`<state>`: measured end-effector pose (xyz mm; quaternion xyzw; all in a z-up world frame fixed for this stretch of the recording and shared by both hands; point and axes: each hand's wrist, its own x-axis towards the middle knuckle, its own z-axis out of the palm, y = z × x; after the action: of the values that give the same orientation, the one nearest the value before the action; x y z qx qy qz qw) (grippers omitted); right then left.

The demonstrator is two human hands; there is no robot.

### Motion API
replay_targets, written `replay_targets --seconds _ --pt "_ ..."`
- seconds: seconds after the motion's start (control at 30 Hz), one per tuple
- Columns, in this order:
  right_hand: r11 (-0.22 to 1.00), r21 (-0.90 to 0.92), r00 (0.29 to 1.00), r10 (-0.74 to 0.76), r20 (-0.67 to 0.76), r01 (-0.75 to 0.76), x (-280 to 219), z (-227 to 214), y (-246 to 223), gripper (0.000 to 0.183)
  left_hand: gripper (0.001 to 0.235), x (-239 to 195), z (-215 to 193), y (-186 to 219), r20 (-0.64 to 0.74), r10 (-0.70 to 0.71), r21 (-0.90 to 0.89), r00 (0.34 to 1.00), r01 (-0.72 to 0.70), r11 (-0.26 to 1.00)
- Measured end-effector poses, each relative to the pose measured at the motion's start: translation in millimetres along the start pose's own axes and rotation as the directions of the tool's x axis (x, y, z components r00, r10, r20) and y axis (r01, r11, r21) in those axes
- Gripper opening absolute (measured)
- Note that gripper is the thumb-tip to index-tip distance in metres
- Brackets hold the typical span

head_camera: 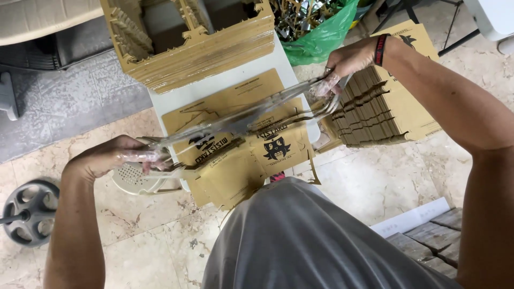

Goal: Removing waste material from die-cut cardboard sheets and stacking the finished parts in a packaging facility.

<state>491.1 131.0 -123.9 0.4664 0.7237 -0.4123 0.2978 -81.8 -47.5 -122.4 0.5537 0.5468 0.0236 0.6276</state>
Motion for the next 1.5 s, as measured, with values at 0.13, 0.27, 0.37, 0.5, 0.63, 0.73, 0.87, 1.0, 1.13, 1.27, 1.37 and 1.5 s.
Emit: replay_targets --seconds 0.13,0.27,0.37,0.5,0.63,0.73,0.87,1.0,1.13,1.27,1.37,1.5 --pt "0.991 0.13 1.0 0.009 0.012 -0.011 -2.0 2.8 7.7 0.029 0.048 -20.5 20.6 62.0 -0.148 -0.095 -0.004 0.984 0.095 0.995" --pt "0.995 -0.027 0.991 0.097 -0.089 -0.099 -28.8 0.2 -24.4 0.037 0.047 -40.8 38.0 118.9 -0.401 -0.36 0.135 0.842 0.443 0.886" --pt "0.983 -0.039 0.972 0.17 -0.164 -0.179 -36.0 0.6 -32.7 0.032 0.065 -42.6 38.3 126.1 -0.419 -0.408 0.151 0.811 0.506 0.849" --pt "0.997 -0.021 0.985 0.071 -0.157 -0.075 -22.8 0.2 -14.1 0.028 0.04 -20.4 26.0 78.4 -0.293 -0.351 0.229 0.889 0.422 0.877" --pt "0.989 0.022 0.982 0.149 -0.119 -0.148 -25.9 1.8 -4.5 0.039 0.027 -12.5 43.2 77.4 -0.062 -0.256 0.097 0.965 0.261 0.96" --pt "0.999 0.014 0.975 0.048 -0.216 -0.046 -11.3 -8.0 30.0 0.045 0.034 -13.3 50.1 94.2 -0.071 -0.283 0.261 0.957 0.291 0.92" --pt "0.975 -0.116 0.98 0.178 -0.089 -0.188 -9.3 -16.6 41.9 0.05 0.03 -9.1 45.2 88.9 -0.107 -0.126 0.265 0.986 0.15 0.952" --pt "0.964 -0.132 0.972 0.221 -0.082 -0.231 -29.6 -15.6 17.1 0.057 0.023 -20.7 48.7 118.4 -0.161 -0.265 0.246 0.951 0.299 0.922" --pt "0.935 -0.227 0.947 0.221 -0.233 -0.274 -38.7 -14.0 16.6 0.058 0.032 -22.9 50.1 118.5 -0.25 -0.338 0.351 0.907 0.41 0.842" --pt "0.934 -0.091 0.922 0.319 -0.222 -0.345 -61.8 -15.4 2.2 0.068 0.016 -20.8 46.4 127.1 -0.294 -0.322 0.289 0.9 0.405 0.868" --pt "0.968 -0.057 0.954 0.229 -0.196 -0.244 -67.4 -14.5 0.4 0.058 0.024 -22.8 43.3 128.4 -0.363 -0.348 0.242 0.864 0.448 0.86" --pt "0.874 0.286 0.919 -0.365 -0.15 0.394 -63.3 -9.1 17.5 0.039 0.023 -25.5 28.6 112.8 -0.445 -0.309 0.257 0.84 0.45 0.855"
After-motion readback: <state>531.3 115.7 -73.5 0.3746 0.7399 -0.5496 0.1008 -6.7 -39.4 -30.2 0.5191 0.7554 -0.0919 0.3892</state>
